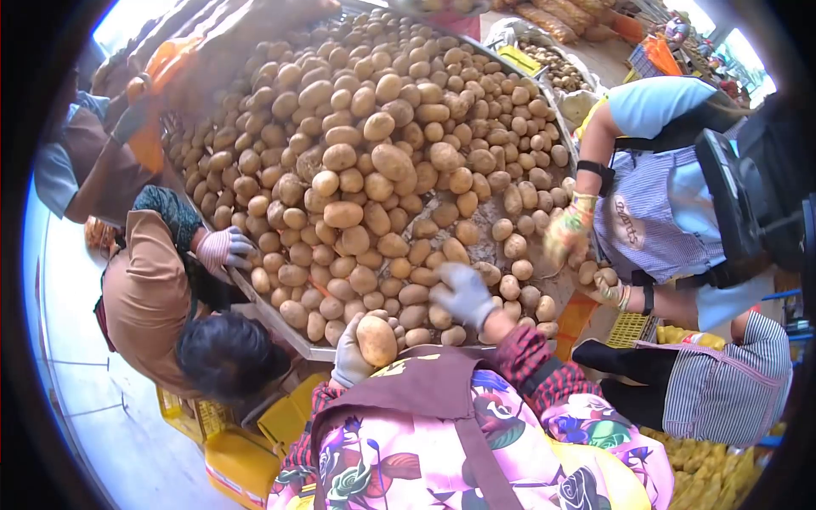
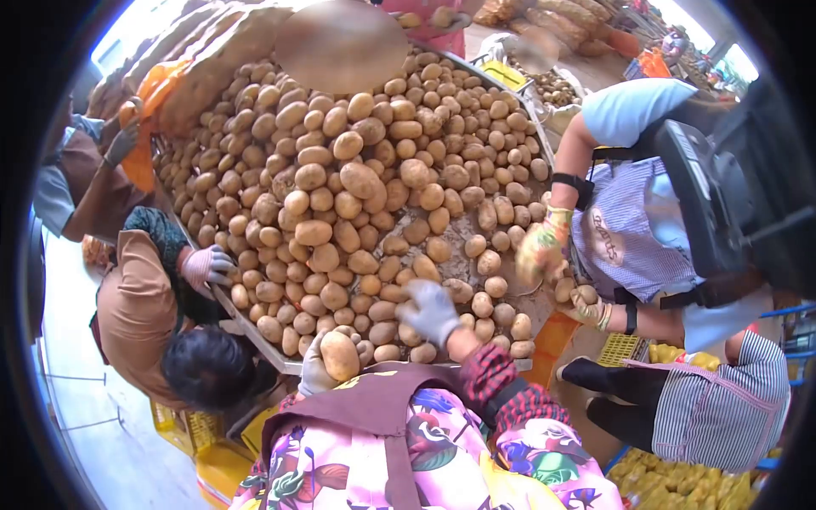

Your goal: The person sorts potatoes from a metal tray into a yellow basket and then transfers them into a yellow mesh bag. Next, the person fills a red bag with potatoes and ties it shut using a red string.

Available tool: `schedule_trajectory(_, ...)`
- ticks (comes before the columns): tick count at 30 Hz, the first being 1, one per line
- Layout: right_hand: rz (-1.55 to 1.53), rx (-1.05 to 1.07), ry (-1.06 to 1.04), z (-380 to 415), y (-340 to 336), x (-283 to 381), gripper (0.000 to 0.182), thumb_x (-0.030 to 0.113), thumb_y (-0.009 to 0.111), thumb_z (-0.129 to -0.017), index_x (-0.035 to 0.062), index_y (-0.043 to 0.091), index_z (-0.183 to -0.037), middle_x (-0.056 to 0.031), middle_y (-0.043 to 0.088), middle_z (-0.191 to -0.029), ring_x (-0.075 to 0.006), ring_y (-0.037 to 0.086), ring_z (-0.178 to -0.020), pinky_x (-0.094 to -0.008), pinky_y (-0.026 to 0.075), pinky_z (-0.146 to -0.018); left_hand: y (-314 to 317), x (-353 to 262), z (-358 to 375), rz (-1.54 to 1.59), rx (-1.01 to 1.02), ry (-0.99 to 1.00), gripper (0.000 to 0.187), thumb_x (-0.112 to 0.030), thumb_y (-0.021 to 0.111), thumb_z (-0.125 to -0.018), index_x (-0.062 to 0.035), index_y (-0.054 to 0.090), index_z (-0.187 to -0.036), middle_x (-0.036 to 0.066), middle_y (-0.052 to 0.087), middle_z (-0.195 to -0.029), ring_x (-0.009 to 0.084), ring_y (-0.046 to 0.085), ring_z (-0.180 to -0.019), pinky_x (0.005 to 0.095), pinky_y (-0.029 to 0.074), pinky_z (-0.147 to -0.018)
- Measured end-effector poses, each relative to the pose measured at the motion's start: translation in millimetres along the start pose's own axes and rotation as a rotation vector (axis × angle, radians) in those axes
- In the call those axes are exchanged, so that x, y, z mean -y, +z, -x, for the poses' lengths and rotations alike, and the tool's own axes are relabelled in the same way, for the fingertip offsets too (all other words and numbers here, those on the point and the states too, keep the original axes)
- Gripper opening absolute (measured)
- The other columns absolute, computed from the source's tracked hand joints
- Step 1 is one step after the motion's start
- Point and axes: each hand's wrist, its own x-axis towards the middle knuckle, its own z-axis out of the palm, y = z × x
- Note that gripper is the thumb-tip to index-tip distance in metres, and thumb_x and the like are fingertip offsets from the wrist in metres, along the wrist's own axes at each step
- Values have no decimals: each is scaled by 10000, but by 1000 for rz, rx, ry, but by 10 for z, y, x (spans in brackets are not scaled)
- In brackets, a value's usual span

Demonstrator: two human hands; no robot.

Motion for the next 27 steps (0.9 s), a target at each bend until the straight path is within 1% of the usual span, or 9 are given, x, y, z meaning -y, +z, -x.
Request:
schedule_trajectory(4, 202, -426, -2, -1032, -647, -216, 485, 243, 721, -757, 58, 572, -1180, -185, 584, -1198, -373, 523, -1149, -452, 417, -996, -12, -25, -23, 111, 263, -80, 421, -426, 434, -988, -41, 602, -1017, 170, 622, -985, 312, 562, -887, 436, 479, -859)
schedule_trajectory(8, 293, -289, 185, -2020, -813, -404, 830, 355, 779, -738, 69, 408, -1423, -192, 445, -1425, -374, 420, -1321, -435, 354, -1101, 96, -141, -165, 48, 231, -81, 413, -392, 412, -1008, -27, 596, -1066, 176, 623, -1012, 322, 594, -922, 445, 494, -872)
schedule_trajectory(11, 348, -157, 197, -2260, -742, -301, 776, 331, 777, -740, 56, 453, -1389, -202, 486, -1385, -399, 446, -1291, -446, 368, -1088, 466, -214, -240, -20, 139, -121, 420, -383, 411, -1007, -28, 596, -1132, 190, 639, -1051, 342, 608, -974, 454, 518, -838)
schedule_trajectory(12, 207, -201, 207, -2270, -762, -281, 711, 289, 768, -748, 54, 484, -1356, -184, 534, -1320, -367, 509, -1221, -423, 420, -1034, 596, -241, -261, -106, 9, -112, 429, -385, 417, -1000, -34, 604, -1159, 193, 649, -1057, 352, 607, -995, 454, 528, -800)
schedule_trajectory(16, -757, -165, 251, -1845, -771, 84, 525, 144, 727, -776, 33, 545, -1255, -52, 598, -1084, -132, 594, -912, -257, 520, -769, 804, -341, -574, -50, 309, -105, 521, -397, 403, -1003, -94, 422, -1426, 226, 526, -1348, 413, 584, -1141, 466, 558, -850)
schedule_trajectory(17, -892, -16, 277, -1649, -821, 340, 523, 167, 731, -786, 21, 546, -1253, -77, 600, -1106, -164, 595, -980, -293, 510, -844, 770, -364, -663, 47, 400, -137, 581, -405, 392, -1007, -143, 283, -1513, 232, 371, -1485, 445, 549, -1192, 473, 556, -865)
schedule_trajectory(20, -825, 230, 124, -1370, -798, 556, 565, 191, 713, -830, 18, 498, -1322, -121, 530, -1297, -216, 509, -1208, -345, 396, -1043, 825, -455, -822, 29, 374, -180, 564, -367, 395, -1018, -113, 273, -1506, 237, 430, -1437, 406, 577, -1145, 492, 542, -916)
schedule_trajectory(23, -207, -129, -94, -1792, -850, 444, 679, 301, 778, -752, 15, 510, -1306, -212, 498, -1348, -357, 461, -1267, -418, 357, -1087, 686, -455, -951, 77, 330, -185, 520, -381, 428, -1013, -67, 377, -1424, 252, 549, -1269, 381, 630, -1007, 468, 568, -847)
schedule_trajectory(27, 48, -131, -121, -2322, -461, 482, 694, 338, 755, -750, 97, 474, -1338, -257, 468, -1339, -433, 421, -1264, -476, 367, -1062, 573, -477, -867, 133, 153, -214, 495, -409, 462, -1000, -68, 453, -1358, 210, 626, -1103, 361, 650, -895, 430, 584, -784)
